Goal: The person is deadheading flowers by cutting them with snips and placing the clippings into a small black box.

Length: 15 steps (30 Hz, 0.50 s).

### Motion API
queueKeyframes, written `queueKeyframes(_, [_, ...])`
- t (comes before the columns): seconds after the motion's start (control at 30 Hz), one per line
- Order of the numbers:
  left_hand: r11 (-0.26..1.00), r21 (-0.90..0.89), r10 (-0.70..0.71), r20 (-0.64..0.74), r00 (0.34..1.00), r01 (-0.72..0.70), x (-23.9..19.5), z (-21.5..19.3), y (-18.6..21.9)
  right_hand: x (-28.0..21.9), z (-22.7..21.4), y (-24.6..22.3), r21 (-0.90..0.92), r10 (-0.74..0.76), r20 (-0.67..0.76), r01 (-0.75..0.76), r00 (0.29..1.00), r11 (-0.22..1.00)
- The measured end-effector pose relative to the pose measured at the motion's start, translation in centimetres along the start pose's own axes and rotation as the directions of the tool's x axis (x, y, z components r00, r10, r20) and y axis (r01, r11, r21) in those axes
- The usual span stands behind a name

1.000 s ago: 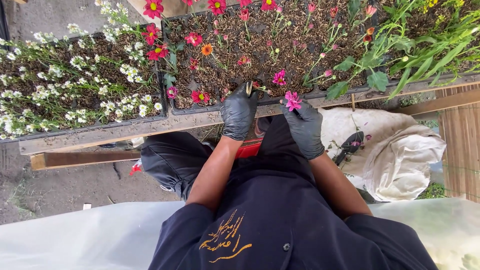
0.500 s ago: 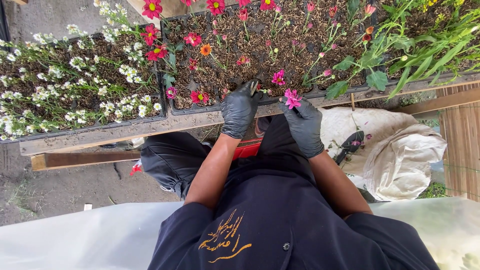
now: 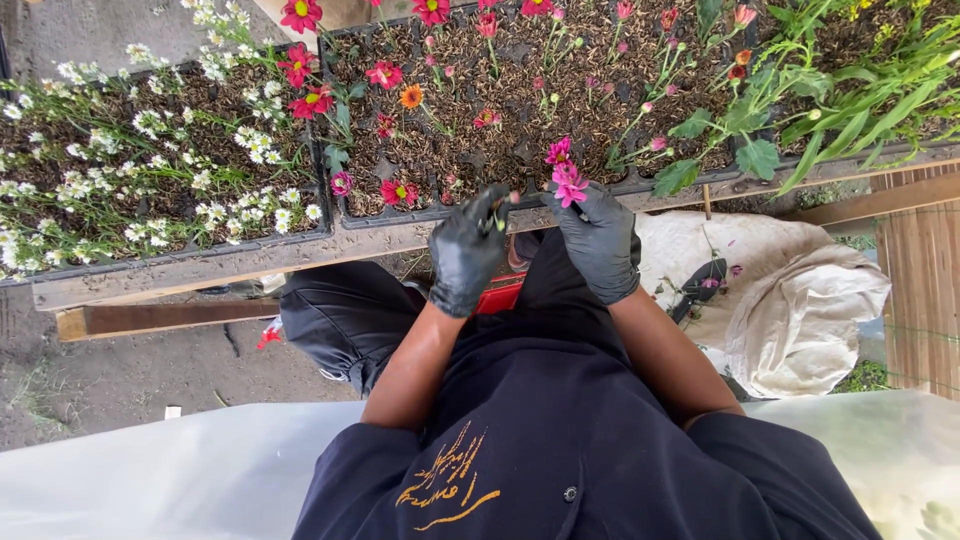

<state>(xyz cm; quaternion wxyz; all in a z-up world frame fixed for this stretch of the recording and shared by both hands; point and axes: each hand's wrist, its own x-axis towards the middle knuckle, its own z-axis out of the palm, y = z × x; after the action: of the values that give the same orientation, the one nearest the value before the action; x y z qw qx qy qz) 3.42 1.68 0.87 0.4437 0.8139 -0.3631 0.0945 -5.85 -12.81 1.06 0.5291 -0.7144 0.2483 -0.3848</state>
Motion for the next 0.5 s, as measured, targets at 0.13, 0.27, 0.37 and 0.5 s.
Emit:
queueKeyframes(0.13, [0.985,-0.173,0.004,-0.036,0.999,-0.011,-1.8,-1.8,1.0,0.7,2.2,0.2,0.005,-0.012,0.032,0.012,0.999,1.0])
queueKeyframes(0.27, [0.999,-0.046,0.01,-0.079,0.997,-0.014,-4.2,-1.4,-0.2,1.4,3.4,-0.3,-0.162,-0.157,0.153,0.182,0.976,0.97])
queueKeyframes(0.37, [0.995,-0.098,-0.021,-0.075,0.997,0.014,-5.3,-1.4,-1.4,1.7,4.0,0.3,-0.316,-0.196,0.213,0.257,0.957,0.913])
queueKeyframes(0.5, [0.987,-0.146,-0.069,-0.038,0.997,0.063,-4.7,-2.1,-1.0,1.7,3.9,3.8,-0.469,-0.261,0.297,0.378,0.919,0.798])
